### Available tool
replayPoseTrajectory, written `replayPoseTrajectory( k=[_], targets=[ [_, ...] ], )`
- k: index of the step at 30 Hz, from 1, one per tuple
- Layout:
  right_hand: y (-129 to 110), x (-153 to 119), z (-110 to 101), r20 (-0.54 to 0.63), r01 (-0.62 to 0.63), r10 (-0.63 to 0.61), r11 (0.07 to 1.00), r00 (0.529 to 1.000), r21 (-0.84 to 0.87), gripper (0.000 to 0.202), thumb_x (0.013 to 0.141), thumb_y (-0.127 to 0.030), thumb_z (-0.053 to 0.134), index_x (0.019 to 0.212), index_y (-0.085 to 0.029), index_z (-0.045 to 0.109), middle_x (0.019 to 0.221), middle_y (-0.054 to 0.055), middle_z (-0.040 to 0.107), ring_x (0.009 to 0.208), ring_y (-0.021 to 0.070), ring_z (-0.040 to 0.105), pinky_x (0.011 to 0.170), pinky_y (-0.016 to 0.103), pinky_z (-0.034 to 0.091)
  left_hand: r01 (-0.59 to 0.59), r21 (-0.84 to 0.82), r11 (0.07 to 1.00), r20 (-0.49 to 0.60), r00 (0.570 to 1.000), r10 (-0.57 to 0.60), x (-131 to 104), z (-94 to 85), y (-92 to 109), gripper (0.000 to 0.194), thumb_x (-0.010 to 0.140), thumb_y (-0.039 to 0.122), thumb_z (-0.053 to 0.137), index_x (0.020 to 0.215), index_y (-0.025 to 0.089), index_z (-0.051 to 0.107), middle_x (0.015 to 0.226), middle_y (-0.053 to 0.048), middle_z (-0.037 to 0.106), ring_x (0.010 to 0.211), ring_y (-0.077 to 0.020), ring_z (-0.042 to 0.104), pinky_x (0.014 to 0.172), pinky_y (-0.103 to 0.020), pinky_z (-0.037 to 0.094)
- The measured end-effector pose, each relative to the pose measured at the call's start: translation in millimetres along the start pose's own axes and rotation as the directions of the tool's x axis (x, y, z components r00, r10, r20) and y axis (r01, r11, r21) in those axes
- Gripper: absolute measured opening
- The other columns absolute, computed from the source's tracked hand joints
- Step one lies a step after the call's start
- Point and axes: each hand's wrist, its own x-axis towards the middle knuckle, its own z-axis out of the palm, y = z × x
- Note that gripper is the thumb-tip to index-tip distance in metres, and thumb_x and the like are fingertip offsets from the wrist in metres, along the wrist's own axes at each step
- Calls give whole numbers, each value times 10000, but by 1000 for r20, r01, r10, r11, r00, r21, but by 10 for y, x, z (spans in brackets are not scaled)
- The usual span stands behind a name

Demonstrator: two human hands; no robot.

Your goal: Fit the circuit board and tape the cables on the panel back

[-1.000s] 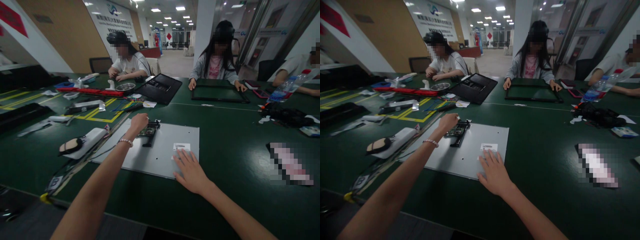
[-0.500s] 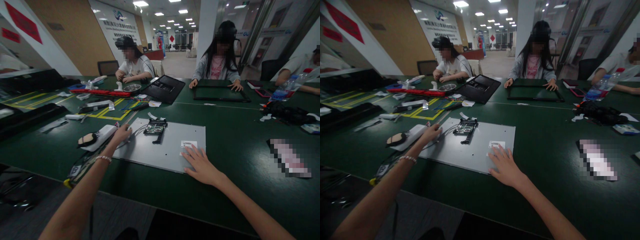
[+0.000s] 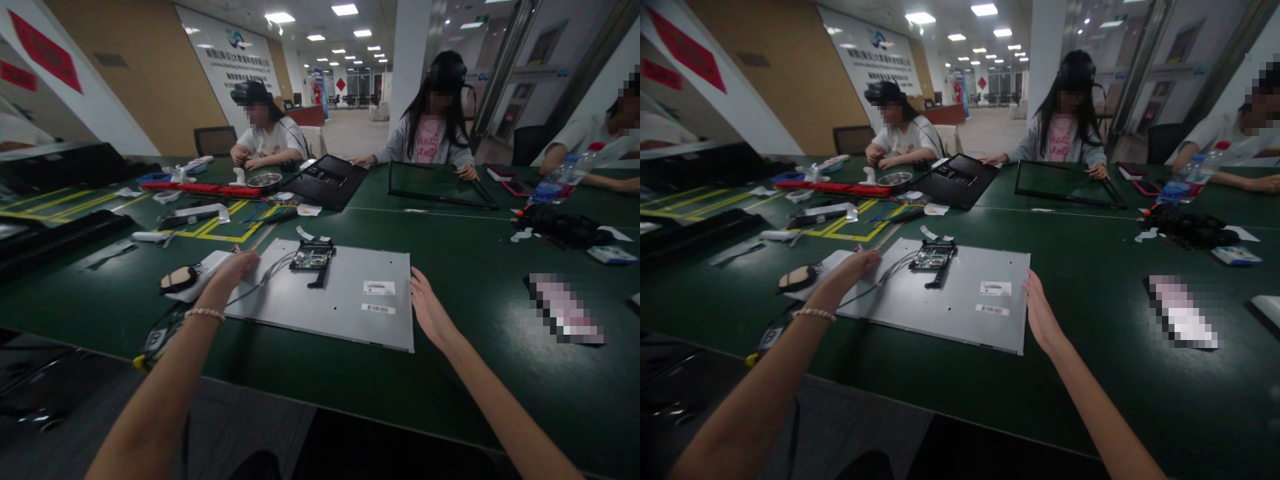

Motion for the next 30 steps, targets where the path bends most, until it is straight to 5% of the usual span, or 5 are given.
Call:
replayPoseTrajectory(
  k=[5, 10, 16, 24, 30],
  targets=[
    [-67, -53, -140, -30, -18, 17, 1000, 999, -14, 754, 823, -509, 573, 1491, -289, 300, 1446, 39, 505, 1339, 238, 451, 1132, 412, 330, 117, -201, 973, 98, 990, -99, -77, -6, -24, 609, 712, 647, 580, 1020, 123, 536, 1017, -85, 694, 1018, -172, 627, 877, -303, 467],
    [-102, -136, -285, 41, 31, -22, 969, 999, -245, 767, 896, -554, 392, 1552, -269, 117, 1538, 66, 383, 1394, 258, 375, 1124, 462, 333, 169, -280, 945, 123, 982, -140, -189, 42, 13, 815, 557, 724, 621, 1137, 156, 549, 1130, -57, 693, 1161, -213, 582, 958, -332, 429],
    [-136, -242, -470, 95, 122, -85, 851, 992, -510, 722, 937, -572, 223, 1561, -273, 17, 1564, 82, 333, 1406, 271, 353, 1101, 500, 361, 180, -342, 922, 142, 980, -139, -331, 123, 25, 639, 733, 588, 617, 1187, 139, 581, 1143, -89, 695, 1190, -252, 565, 1006, -387, 425],
    [-217, -409, -744, -128, -4, -40, 945, 991, -326, 749, 871, -585, 410, 1528, -289, 205, 1580, 98, 289, 1429, 278, 301, 1150, 502, 274, 141, -381, 914, 175, 981, -78, -621, 217, 47, 495, 696, 414, 695, 1121, 171, 619, 1185, -128, 663, 1169, -256, 596, 974, -341, 500],
    [-150, -473, -1012, -219, -5, -76, 938, 973, -347, 748, 832, -584, 522, 1486, -298, 299, 1549, 98, 345, 1420, 268, 326, 1167, 475, 252, 191, -425, 885, 271, 960, -77, -857, 262, 206, 425, 743, 330, 651, 1147, 201, 616, 1209, -102, 667, 1215, -253, 573, 1024, -360, 463]
  ],
)
